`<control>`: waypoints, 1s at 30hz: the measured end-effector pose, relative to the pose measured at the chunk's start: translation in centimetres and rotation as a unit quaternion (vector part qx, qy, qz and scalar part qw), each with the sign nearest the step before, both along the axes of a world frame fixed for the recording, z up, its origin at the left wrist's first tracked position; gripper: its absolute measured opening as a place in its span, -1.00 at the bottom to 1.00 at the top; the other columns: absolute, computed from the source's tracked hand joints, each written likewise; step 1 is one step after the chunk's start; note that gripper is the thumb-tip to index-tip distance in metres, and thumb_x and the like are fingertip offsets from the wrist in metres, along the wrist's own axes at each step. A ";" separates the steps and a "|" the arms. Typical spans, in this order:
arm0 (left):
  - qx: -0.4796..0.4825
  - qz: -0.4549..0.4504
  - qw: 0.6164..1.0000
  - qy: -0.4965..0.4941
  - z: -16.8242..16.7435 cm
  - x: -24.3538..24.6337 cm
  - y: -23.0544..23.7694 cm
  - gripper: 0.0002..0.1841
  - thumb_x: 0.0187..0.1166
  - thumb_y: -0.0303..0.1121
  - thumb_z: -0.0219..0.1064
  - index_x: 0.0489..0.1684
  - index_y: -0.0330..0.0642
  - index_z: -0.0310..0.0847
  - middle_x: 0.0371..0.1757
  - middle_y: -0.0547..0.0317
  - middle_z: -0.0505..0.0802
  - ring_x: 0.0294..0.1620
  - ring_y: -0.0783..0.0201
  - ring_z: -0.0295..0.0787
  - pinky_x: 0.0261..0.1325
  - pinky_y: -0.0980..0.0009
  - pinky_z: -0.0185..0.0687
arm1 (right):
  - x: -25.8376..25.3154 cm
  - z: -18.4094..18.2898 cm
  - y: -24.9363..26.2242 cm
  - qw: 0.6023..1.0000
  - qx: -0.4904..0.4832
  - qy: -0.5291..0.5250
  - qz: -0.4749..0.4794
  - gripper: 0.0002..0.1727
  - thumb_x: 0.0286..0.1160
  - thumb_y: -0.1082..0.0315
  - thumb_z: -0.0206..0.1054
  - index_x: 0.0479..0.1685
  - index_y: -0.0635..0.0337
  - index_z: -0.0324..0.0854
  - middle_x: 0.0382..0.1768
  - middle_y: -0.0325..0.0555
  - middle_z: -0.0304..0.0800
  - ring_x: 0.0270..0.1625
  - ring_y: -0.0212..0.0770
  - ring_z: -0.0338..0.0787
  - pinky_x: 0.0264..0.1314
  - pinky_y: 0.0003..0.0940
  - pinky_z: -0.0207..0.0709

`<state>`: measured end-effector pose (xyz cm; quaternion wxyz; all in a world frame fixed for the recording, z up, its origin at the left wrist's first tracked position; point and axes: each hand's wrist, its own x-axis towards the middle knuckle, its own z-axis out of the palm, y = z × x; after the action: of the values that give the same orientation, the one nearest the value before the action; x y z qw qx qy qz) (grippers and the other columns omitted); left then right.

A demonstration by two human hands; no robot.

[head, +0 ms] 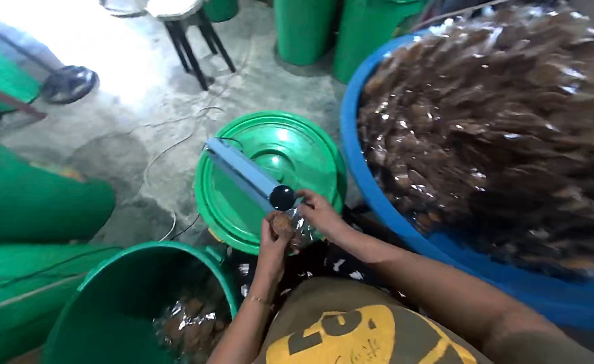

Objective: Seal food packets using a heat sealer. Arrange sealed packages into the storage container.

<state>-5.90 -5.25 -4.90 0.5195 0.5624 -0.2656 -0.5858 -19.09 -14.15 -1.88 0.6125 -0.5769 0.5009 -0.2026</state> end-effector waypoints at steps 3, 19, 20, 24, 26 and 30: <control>-0.036 0.068 0.993 -0.093 -1.6 1.5 -2.0 -0.34 0.58 -0.48 0.28 0.68 -0.35 0.07 0.35 -0.18 0.60 0.15 0.20 0.71 0.11 0.28 0.73 | 2.5 -1.2 -3.4 0.989 -0.136 0.040 0.032 -0.55 0.71 0.50 0.12 0.56 0.32 0.46 0.00 0.26 0.80 0.00 0.00 0.80 0.21 -0.05 0.65; 0.020 0.178 0.979 -0.097 -3.5 7.7 -5.4 -0.32 0.82 -0.29 0.06 0.86 -0.16 -0.20 0.46 -0.32 0.54 0.20 0.04 0.66 0.15 0.13 0.65 | 6.6 2.9 -1.0 0.858 -0.286 0.328 0.274 -0.34 0.73 0.16 0.11 0.84 0.01 0.20 0.65 0.36 0.38 0.48 0.32 0.64 0.31 0.17 0.60; 0.019 0.193 0.977 -0.085 -3.4 7.8 -5.3 -0.36 0.86 -0.27 -0.04 0.86 -0.20 -0.24 0.39 -0.25 0.57 0.13 0.14 0.68 0.11 0.22 0.67 | 6.5 2.8 -0.9 0.863 -0.292 0.313 0.269 -0.34 0.72 0.18 0.13 0.84 0.02 0.22 0.64 0.38 0.39 0.47 0.34 0.65 0.30 0.19 0.60; -0.005 0.219 0.974 -0.056 -2.6 8.3 -6.0 -0.47 0.91 -0.13 -0.37 0.72 -0.25 -0.05 0.20 0.05 0.62 -0.01 0.36 0.70 0.01 0.37 0.70 | 5.7 2.3 -0.7 0.889 -0.290 0.265 0.236 -0.33 0.66 0.24 0.18 0.82 -0.01 0.26 0.64 0.35 0.41 0.52 0.32 0.61 0.33 0.19 0.59; -0.008 0.208 0.978 -0.019 -1.8 8.5 -6.5 -0.37 0.87 0.03 -0.57 0.78 -0.13 -0.14 0.36 0.07 0.54 0.12 0.36 0.65 0.12 0.33 0.64 | 5.2 2.0 -0.9 0.893 -0.290 0.254 0.231 -0.34 0.67 0.25 0.18 0.81 0.01 0.26 0.66 0.35 0.38 0.54 0.31 0.59 0.33 0.18 0.58; -0.013 0.090 0.995 -0.045 -0.6 7.4 -7.5 -0.44 0.85 0.02 -0.54 -0.01 -0.02 0.43 -0.47 0.56 0.73 -0.51 0.65 0.66 -0.38 0.65 0.65 | 5.0 1.9 -1.1 0.893 -0.316 0.228 0.223 -0.40 0.65 0.28 0.24 0.72 0.09 0.39 0.64 0.34 0.41 0.54 0.28 0.58 0.32 0.11 0.58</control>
<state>1.55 -12.77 -5.50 0.5651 0.6030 -0.2444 -0.5073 -14.11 -15.30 -0.01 0.2954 -0.8672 0.3945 -0.0709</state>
